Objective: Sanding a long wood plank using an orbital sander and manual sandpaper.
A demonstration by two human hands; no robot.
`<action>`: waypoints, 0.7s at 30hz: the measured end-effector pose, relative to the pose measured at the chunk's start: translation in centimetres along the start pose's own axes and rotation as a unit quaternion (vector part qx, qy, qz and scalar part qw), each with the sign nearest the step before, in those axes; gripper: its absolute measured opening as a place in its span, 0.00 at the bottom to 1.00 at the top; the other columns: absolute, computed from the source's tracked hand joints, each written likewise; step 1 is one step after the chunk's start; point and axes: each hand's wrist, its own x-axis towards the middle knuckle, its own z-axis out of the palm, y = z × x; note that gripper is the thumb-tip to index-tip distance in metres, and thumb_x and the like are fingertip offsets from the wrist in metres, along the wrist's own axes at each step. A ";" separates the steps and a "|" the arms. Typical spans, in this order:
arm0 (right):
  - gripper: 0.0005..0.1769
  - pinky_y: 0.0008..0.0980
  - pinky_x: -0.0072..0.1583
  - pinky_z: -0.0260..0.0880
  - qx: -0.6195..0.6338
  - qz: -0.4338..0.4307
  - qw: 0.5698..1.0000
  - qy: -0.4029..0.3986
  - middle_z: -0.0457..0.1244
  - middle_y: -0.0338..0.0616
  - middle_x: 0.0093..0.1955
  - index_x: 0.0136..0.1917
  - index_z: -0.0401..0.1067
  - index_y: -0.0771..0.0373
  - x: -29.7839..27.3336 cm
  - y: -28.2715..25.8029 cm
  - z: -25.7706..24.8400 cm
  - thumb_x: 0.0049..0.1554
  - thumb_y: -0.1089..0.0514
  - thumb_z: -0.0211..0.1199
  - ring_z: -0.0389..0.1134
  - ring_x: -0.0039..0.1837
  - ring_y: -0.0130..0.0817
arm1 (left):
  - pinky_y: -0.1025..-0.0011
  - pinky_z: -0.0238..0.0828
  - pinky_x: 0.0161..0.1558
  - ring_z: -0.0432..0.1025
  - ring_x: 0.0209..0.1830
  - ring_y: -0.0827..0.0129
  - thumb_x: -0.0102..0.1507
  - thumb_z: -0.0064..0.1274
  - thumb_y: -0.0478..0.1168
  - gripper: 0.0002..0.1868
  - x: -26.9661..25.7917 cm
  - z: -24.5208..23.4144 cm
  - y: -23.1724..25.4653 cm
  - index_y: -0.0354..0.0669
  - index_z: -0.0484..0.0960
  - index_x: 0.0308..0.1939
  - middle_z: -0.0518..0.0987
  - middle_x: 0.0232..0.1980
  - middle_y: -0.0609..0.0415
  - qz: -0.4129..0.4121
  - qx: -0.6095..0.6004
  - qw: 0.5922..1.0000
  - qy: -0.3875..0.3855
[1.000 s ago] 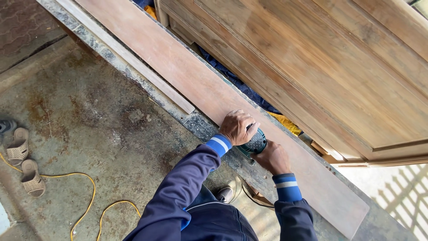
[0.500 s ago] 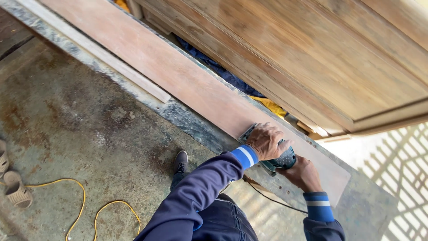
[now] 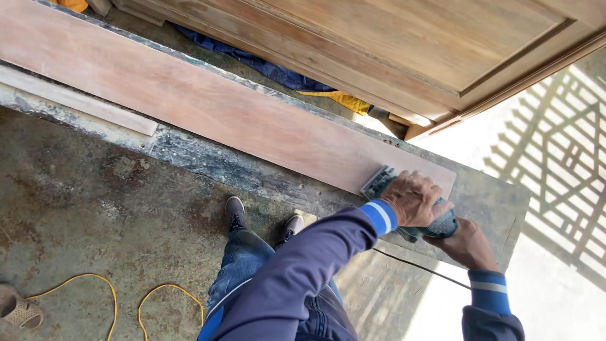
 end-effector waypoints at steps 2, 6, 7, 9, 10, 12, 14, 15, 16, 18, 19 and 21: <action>0.30 0.42 0.55 0.78 0.010 0.008 1.000 -0.017 0.76 0.50 0.45 0.49 0.80 0.62 0.0 3.5 0.6 0.40 0.39 0.79 0.79 0.46 0.43 | 0.56 0.76 0.47 0.79 0.39 0.59 0.65 0.45 0.64 0.27 0.3 2.2 1.5 0.46 0.85 0.34 0.84 0.37 0.47 0.013 -0.008 1.000 -0.010; 0.30 0.43 0.55 0.80 0.029 0.046 0.998 -0.014 0.74 0.51 0.45 0.50 0.80 0.63 -0.8 6.6 -0.1 0.40 0.41 0.79 0.79 0.46 0.44 | 0.60 0.76 0.43 0.78 0.36 0.65 0.67 0.43 0.65 0.27 1.9 5.0 4.2 0.47 0.84 0.36 0.83 0.36 0.50 0.021 -0.004 0.998 -0.063; 0.31 0.44 0.55 0.79 0.029 0.057 0.998 -0.003 0.74 0.51 0.46 0.50 0.80 0.63 -1.2 6.6 -0.6 0.40 0.42 0.80 0.78 0.46 0.44 | 0.62 0.76 0.43 0.79 0.37 0.67 0.68 0.43 0.65 0.28 2.4 5.4 4.8 0.48 0.84 0.36 0.83 0.36 0.52 0.013 0.002 0.997 -0.081; 0.30 0.44 0.55 0.78 0.038 0.063 0.997 0.007 0.74 0.52 0.46 0.50 0.80 0.63 -0.8 7.4 -0.8 0.40 0.43 0.80 0.78 0.46 0.45 | 0.61 0.75 0.42 0.78 0.37 0.67 0.65 0.44 0.65 0.27 3.4 6.4 5.4 0.49 0.84 0.35 0.84 0.35 0.53 0.011 -0.006 0.998 -0.069; 0.30 0.44 0.55 0.77 0.044 0.066 0.997 0.018 0.75 0.53 0.45 0.50 0.80 0.64 -0.7 7.8 -1.0 0.40 0.44 0.81 0.77 0.46 0.45 | 0.61 0.74 0.41 0.78 0.36 0.67 0.63 0.45 0.66 0.26 3.8 7.0 5.7 0.50 0.85 0.34 0.84 0.35 0.54 0.007 -0.013 0.998 -0.055; 0.29 0.44 0.54 0.78 0.057 0.062 0.996 0.018 0.75 0.53 0.44 0.49 0.80 0.64 0.0 7.9 -1.4 0.39 0.45 0.81 0.77 0.45 0.45 | 0.61 0.74 0.42 0.79 0.37 0.67 0.63 0.45 0.65 0.26 4.6 7.6 5.3 0.50 0.85 0.34 0.84 0.35 0.55 0.005 -0.006 0.999 -0.051; 0.29 0.44 0.53 0.78 0.068 0.055 0.996 0.017 0.75 0.53 0.43 0.48 0.81 0.65 0.7 7.3 -2.0 0.39 0.45 0.81 0.77 0.44 0.45 | 0.61 0.73 0.43 0.79 0.38 0.67 0.63 0.46 0.65 0.25 5.1 7.8 4.5 0.51 0.85 0.34 0.84 0.35 0.55 0.001 0.003 0.999 -0.046; 0.28 0.44 0.52 0.78 0.067 0.046 0.997 0.014 0.75 0.53 0.41 0.47 0.81 0.65 1.1 6.7 -2.4 0.39 0.45 0.80 0.77 0.42 0.45 | 0.61 0.74 0.45 0.80 0.40 0.66 0.62 0.47 0.65 0.25 5.2 7.6 3.9 0.51 0.86 0.35 0.85 0.37 0.54 -0.001 -0.007 1.000 -0.023; 0.28 0.44 0.51 0.78 0.065 0.034 0.997 0.010 0.75 0.53 0.40 0.46 0.81 0.65 1.8 5.9 -2.9 0.38 0.46 0.80 0.77 0.41 0.45 | 0.61 0.75 0.47 0.80 0.41 0.64 0.61 0.48 0.64 0.24 5.5 7.3 3.2 0.50 0.86 0.37 0.85 0.39 0.53 -0.005 -0.014 1.000 0.002; 0.27 0.44 0.50 0.78 0.052 0.018 0.998 0.007 0.74 0.53 0.39 0.46 0.81 0.66 2.7 4.2 -3.7 0.38 0.46 0.80 0.77 0.40 0.45 | 0.59 0.75 0.48 0.80 0.41 0.63 0.62 0.48 0.64 0.24 5.6 5.4 2.1 0.49 0.86 0.37 0.85 0.38 0.52 -0.016 -0.004 1.000 -0.006; 0.27 0.44 0.49 0.77 0.040 0.006 0.999 0.005 0.73 0.53 0.38 0.45 0.81 0.66 3.1 3.2 -4.1 0.39 0.46 0.80 0.76 0.39 0.45 | 0.57 0.75 0.49 0.80 0.42 0.62 0.63 0.48 0.63 0.24 5.6 4.4 1.5 0.48 0.86 0.38 0.85 0.38 0.51 -0.025 0.003 1.000 -0.015; 0.26 0.44 0.49 0.77 0.025 -0.011 1.000 0.003 0.72 0.53 0.38 0.44 0.81 0.67 3.8 0.4 -5.2 0.39 0.46 0.80 0.76 0.39 0.44 | 0.56 0.76 0.51 0.80 0.43 0.60 0.62 0.49 0.62 0.23 5.8 2.6 0.1 0.49 0.86 0.37 0.85 0.39 0.51 -0.039 0.015 0.999 0.021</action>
